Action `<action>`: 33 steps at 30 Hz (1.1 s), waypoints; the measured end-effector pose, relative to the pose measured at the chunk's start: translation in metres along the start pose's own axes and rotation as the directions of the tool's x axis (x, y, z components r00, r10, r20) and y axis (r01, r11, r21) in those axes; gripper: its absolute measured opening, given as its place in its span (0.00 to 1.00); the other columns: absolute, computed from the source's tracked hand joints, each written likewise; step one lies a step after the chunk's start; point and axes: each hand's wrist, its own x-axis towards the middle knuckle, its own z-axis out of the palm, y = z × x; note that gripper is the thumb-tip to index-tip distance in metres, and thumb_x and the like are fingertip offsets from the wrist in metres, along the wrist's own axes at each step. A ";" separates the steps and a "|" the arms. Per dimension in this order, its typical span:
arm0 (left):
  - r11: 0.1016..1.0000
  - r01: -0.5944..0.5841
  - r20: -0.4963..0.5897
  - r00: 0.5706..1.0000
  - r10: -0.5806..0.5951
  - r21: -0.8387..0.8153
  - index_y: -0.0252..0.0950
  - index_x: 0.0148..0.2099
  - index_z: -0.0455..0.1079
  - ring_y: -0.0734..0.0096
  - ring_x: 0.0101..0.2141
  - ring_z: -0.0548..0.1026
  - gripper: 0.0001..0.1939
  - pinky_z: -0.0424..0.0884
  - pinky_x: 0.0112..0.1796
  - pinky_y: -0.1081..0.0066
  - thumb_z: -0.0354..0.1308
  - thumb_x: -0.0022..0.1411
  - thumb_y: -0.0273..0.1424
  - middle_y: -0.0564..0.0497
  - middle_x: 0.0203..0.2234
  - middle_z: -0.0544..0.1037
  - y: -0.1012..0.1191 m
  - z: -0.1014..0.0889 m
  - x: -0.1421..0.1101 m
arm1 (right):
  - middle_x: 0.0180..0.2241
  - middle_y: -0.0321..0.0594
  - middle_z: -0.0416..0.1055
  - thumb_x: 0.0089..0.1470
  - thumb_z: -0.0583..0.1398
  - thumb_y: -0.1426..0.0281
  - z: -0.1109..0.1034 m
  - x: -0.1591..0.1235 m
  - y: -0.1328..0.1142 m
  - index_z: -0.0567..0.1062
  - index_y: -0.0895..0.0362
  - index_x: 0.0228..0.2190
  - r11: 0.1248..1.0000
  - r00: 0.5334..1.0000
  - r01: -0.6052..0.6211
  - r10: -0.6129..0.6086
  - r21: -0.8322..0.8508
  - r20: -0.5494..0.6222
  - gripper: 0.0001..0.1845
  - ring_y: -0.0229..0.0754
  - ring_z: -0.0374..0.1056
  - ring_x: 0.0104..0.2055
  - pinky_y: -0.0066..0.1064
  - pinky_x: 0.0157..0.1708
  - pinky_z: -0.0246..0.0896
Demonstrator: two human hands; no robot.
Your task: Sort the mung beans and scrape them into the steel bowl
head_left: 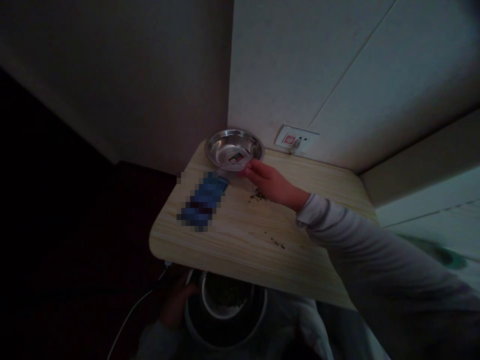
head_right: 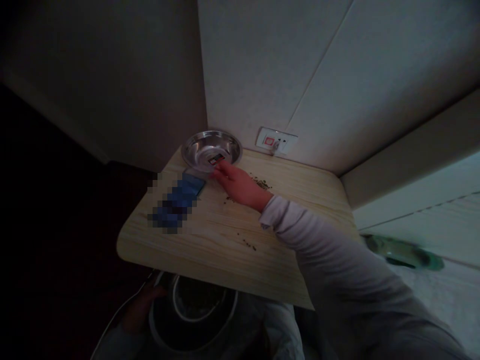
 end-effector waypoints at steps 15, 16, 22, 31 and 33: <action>0.998 0.048 -0.151 0.988 -0.040 0.050 0.41 0.29 0.74 0.45 0.39 0.72 0.15 0.65 0.40 0.55 0.60 0.32 0.33 0.49 0.22 0.78 0.010 -0.062 -0.015 | 0.29 0.40 0.69 0.55 0.46 0.69 0.044 0.031 0.007 0.61 0.56 0.27 0.991 0.993 -0.111 0.114 -0.081 0.037 0.08 0.37 0.64 0.31 0.30 0.32 0.56; 0.998 0.033 -0.149 0.989 -0.025 0.046 0.40 0.30 0.74 0.45 0.39 0.71 0.15 0.65 0.41 0.55 0.60 0.33 0.32 0.49 0.24 0.78 0.007 -0.059 -0.014 | 0.29 0.39 0.69 0.55 0.46 0.69 0.040 0.027 0.006 0.62 0.56 0.27 0.990 0.993 -0.116 0.118 -0.083 0.023 0.08 0.37 0.64 0.30 0.30 0.32 0.56; 1.000 0.023 -0.062 0.998 -0.024 -0.019 0.38 0.35 0.73 0.48 0.43 0.70 0.19 0.62 0.45 0.57 0.59 0.33 0.28 0.49 0.33 0.78 -0.008 -0.042 0.005 | 0.27 0.37 0.69 0.56 0.44 0.66 0.011 -0.006 -0.009 0.63 0.57 0.28 0.998 0.998 -0.053 0.052 0.031 0.033 0.12 0.35 0.63 0.29 0.29 0.31 0.58; 0.999 0.042 0.020 0.999 -0.043 0.021 0.38 0.34 0.74 0.45 0.42 0.70 0.20 0.65 0.41 0.56 0.58 0.32 0.27 0.47 0.32 0.78 -0.003 -0.016 0.002 | 0.30 0.43 0.67 0.56 0.45 0.67 0.048 0.013 -0.002 0.63 0.58 0.30 0.975 0.991 0.089 -0.065 -0.202 0.120 0.10 0.39 0.63 0.33 0.32 0.34 0.56; 0.999 0.026 0.019 0.999 -0.026 0.023 0.38 0.34 0.74 0.44 0.43 0.69 0.19 0.64 0.42 0.54 0.58 0.32 0.28 0.47 0.32 0.78 -0.006 -0.020 -0.001 | 0.30 0.43 0.68 0.56 0.45 0.66 0.058 0.016 -0.001 0.62 0.58 0.31 0.976 0.989 0.084 -0.056 -0.200 0.139 0.10 0.39 0.63 0.32 0.32 0.33 0.55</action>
